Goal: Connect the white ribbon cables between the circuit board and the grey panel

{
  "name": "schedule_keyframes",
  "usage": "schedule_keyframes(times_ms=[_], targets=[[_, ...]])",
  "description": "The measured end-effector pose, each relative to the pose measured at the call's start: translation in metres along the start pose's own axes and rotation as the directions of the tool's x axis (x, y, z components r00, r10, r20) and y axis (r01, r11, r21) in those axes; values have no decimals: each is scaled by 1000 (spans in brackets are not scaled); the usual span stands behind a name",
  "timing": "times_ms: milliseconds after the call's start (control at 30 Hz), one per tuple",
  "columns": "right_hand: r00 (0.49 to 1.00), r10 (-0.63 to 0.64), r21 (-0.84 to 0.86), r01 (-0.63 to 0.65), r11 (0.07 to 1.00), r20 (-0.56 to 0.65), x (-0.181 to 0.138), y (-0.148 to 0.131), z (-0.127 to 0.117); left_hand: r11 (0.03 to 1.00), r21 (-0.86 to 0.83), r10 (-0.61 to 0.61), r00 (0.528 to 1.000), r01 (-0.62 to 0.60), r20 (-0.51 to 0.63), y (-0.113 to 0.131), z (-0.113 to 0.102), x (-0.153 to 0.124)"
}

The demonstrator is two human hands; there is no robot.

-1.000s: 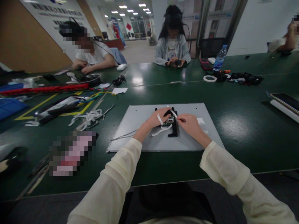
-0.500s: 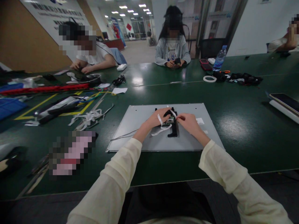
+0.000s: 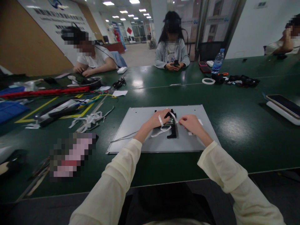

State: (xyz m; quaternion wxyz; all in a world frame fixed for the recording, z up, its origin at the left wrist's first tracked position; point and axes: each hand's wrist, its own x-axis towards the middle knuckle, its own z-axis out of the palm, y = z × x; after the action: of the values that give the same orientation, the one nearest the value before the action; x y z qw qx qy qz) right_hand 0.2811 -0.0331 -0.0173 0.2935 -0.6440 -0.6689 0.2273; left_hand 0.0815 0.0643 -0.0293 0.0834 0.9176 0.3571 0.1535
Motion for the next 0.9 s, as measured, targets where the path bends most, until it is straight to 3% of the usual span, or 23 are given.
schedule_keyframes(times_ms=[100, 167, 300, 367, 600, 900], targets=[[985, -143, -111, 132, 985, -96, -2, 7, 1, 1000, 22, 1, 1000, -1, 5, 1, -1, -1], [966, -198, -256, 152, 955, -166, -5, 14, 5, 1000, 23, 5, 1000, -4, -8, 0, -1, -1], [979, -103, -557, -12, 831, -176, -11, 28, 14, 1000, -11, -5, 1000, 4, -27, -2, -1, -3], [990, -73, -627, -18, 779, -119, -12, 33, 16, 999, -27, -26, 999, 25, -32, -2, -2, -4], [992, -123, -668, 82, 740, -14, 2, 38, 12, 994, 36, -102, 995, 103, -21, -1, -4, -4], [980, -200, -567, 178, 804, 24, 10, 39, 13, 987, 123, -100, 995, 100, -9, -2, -7, -8]])
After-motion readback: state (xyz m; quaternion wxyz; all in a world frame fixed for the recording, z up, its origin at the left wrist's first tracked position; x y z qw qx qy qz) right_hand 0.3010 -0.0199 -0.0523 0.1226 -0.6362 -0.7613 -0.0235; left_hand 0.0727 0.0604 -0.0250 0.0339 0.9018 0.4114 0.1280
